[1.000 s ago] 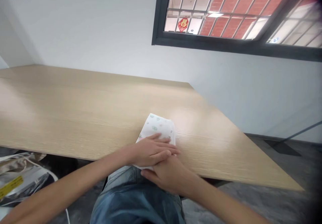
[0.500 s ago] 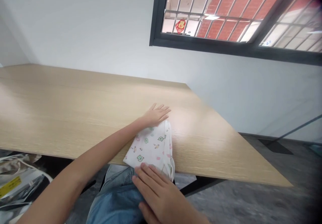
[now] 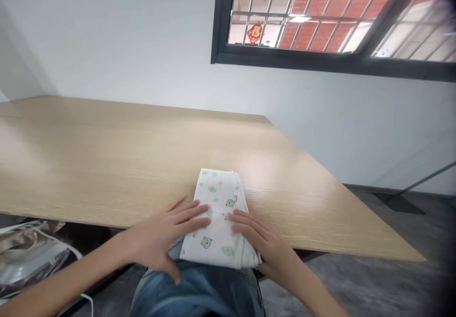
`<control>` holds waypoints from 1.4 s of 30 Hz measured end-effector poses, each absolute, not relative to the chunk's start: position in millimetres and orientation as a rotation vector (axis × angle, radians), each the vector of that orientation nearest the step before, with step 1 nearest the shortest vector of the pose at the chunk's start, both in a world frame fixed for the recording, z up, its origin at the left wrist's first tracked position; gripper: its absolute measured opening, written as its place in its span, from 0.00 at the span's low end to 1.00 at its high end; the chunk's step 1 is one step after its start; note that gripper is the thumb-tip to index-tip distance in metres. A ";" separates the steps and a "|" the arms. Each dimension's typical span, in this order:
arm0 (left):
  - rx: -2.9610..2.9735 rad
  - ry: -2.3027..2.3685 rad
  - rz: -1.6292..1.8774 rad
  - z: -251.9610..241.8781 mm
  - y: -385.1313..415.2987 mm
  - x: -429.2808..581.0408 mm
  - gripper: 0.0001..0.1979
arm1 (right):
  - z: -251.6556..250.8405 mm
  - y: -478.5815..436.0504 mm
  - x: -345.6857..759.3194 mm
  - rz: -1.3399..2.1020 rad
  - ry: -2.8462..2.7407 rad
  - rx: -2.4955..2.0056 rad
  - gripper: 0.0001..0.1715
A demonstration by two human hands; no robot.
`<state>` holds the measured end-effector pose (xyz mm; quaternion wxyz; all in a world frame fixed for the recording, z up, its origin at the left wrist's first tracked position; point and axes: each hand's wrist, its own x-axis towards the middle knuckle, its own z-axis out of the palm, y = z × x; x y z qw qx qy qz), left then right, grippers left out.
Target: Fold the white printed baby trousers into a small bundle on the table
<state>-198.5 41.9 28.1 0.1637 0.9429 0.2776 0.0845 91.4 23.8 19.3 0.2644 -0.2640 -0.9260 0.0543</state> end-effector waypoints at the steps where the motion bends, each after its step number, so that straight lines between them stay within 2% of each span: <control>1: 2.687 0.804 0.314 25.1 35.2 -197.3 0.41 | 20.7 21.1 91.6 0.182 -2.449 -0.713 0.23; 4: 2.562 0.878 0.617 19.4 25.2 -188.9 0.19 | 27.7 14.9 87.2 0.332 -2.262 -0.855 0.16; 5: 2.462 0.949 0.707 19.1 25.7 -184.6 0.15 | 30.5 14.9 84.1 0.381 -2.182 -0.940 0.12; 7: 2.206 1.188 0.821 20.8 32.2 -174.1 0.19 | 35.8 19.4 75.6 0.443 -1.996 -1.129 0.07; 10: 1.916 1.547 0.851 26.3 50.3 -155.3 0.25 | 42.3 37.1 61.8 0.442 -1.771 -1.332 0.12; 13: 1.856 1.702 0.856 30.5 67.0 -139.4 0.19 | 45.3 61.1 54.4 0.438 -1.692 -1.494 0.16; 16: 1.820 1.814 0.857 29.8 73.7 -131.8 0.10 | 45.5 80.6 56.0 0.514 -1.699 -1.655 0.11; 17: 1.809 1.838 0.862 28.8 73.6 -131.0 0.09 | 45.5 84.6 57.3 0.538 -1.725 -1.688 0.10; 19: 1.801 1.867 0.890 26.9 71.1 -130.2 0.15 | 45.8 87.7 57.8 0.486 -1.792 -1.727 0.12; 22: 1.904 1.932 1.018 26.6 66.6 -124.3 0.25 | 46.2 82.8 48.0 0.074 -1.875 -1.682 0.16; 25: 2.248 1.933 1.077 29.1 67.0 -107.6 0.22 | 43.3 75.8 27.9 -0.263 -1.939 -1.499 0.20; 27: 2.454 1.884 0.916 29.6 69.5 -95.4 0.20 | 38.5 74.7 17.6 -0.241 -2.032 -1.480 0.21; 30: 2.446 1.882 0.668 24.1 70.0 -90.6 0.21 | 29.8 78.0 21.3 -0.011 -2.130 -1.567 0.24; 34: 2.309 1.861 0.687 7.3 52.2 -119.7 0.24 | 24.2 75.5 60.3 0.166 -2.090 -1.561 0.28; 38: 2.153 1.840 0.797 4.1 32.7 -151.6 0.27 | 27.7 44.7 90.6 0.157 -1.939 -1.584 0.23; 42: 2.128 1.804 0.831 33.4 51.8 -143.7 0.26 | 29.3 -1.3 68.8 0.007 -1.803 -1.491 0.15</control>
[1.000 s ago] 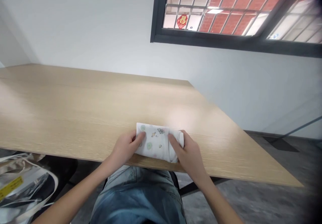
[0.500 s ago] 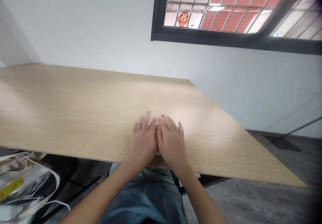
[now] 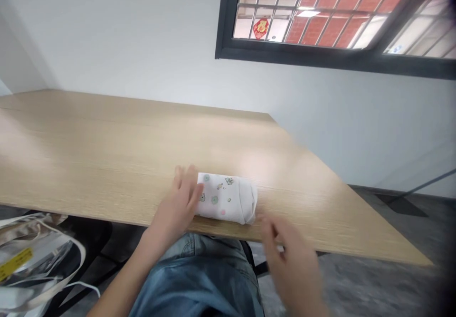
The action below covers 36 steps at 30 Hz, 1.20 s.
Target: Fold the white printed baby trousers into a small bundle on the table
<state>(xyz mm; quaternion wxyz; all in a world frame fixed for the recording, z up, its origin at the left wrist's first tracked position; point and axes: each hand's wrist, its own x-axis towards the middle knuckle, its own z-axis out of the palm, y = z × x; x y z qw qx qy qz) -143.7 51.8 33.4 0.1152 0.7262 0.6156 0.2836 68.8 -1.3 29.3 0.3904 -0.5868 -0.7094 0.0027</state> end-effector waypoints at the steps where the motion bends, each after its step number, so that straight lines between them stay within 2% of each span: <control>1: 2.177 1.790 0.784 42.3 62.2 -136.5 0.25 | 28.5 -8.8 58.7 0.010 -1.870 -1.424 0.14; 5: 2.343 1.724 0.576 59.9 94.7 -112.4 0.14 | 23.5 -6.7 36.4 0.076 -2.033 -1.401 0.13; 10: 2.216 1.790 0.578 37.0 67.0 -116.0 0.17 | 23.0 36.0 52.9 0.210 -1.972 -1.484 0.15; 15: 2.064 1.880 0.701 18.9 29.6 -120.8 0.16 | 22.8 60.5 49.6 0.347 -2.008 -1.494 0.11; 24: 2.043 1.667 0.655 26.6 41.9 -131.3 0.20 | 26.4 63.0 39.6 0.237 -2.116 -1.649 0.09; 28: 2.041 1.583 0.626 31.4 39.8 -113.7 0.20 | 27.1 68.9 51.9 0.315 -2.104 -1.583 0.06; 32: 2.081 1.470 0.747 31.8 29.8 -76.4 0.15 | 22.5 53.6 93.8 0.336 -1.979 -1.512 0.10; 36: 2.123 1.116 0.875 24.7 12.7 -30.0 0.13 | 6.3 3.6 158.0 0.182 -1.860 -1.545 0.15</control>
